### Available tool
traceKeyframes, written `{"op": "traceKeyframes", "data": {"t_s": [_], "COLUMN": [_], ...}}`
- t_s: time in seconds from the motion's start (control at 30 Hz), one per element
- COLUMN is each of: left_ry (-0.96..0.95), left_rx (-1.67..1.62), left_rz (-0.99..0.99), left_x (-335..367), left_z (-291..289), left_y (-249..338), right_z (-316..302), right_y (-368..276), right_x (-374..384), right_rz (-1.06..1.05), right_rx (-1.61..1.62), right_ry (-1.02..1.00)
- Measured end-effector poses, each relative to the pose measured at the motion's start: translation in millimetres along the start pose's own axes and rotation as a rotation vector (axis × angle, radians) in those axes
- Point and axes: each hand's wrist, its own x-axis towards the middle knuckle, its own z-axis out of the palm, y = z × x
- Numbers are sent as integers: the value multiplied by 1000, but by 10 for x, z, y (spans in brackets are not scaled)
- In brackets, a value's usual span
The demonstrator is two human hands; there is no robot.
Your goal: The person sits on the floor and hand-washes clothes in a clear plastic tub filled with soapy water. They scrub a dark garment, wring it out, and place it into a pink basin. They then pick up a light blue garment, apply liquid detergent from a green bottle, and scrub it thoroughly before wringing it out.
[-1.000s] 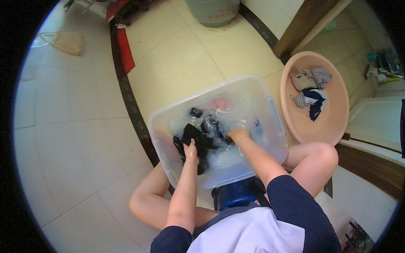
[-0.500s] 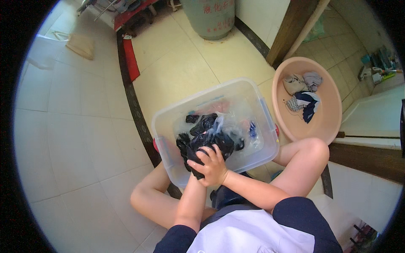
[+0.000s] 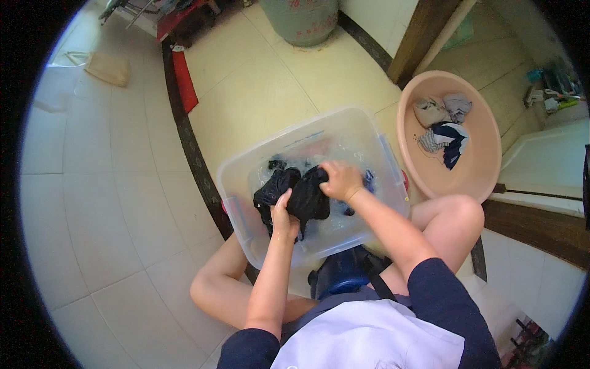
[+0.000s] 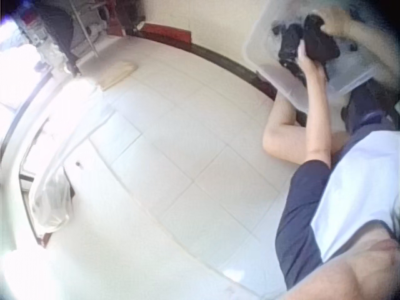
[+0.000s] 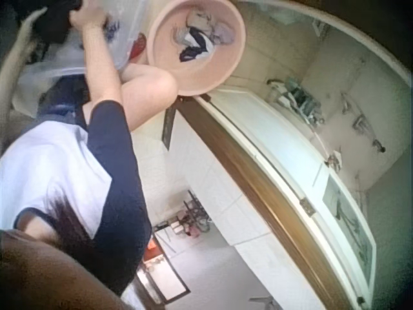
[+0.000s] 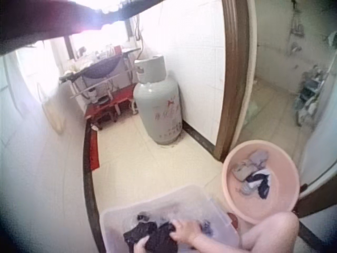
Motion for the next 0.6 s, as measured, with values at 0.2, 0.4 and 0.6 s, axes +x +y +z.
{"op": "traceKeyframes", "data": {"t_s": [0.2,0.4,0.6], "left_ry": [438,278,185], "left_rx": [759,1811,2066], "left_rz": [176,-161,-161], "left_x": [215,518,272], "left_z": [-354,-627,-453], "left_y": [-119,-293,377], "right_z": [294,841,292], "right_y": [366,362,25], "right_x": [-142,-322,119], "right_rz": [194,-36,112], "right_rx": [-394,-640,-374], "right_ry": [-296,-909,-847]}}
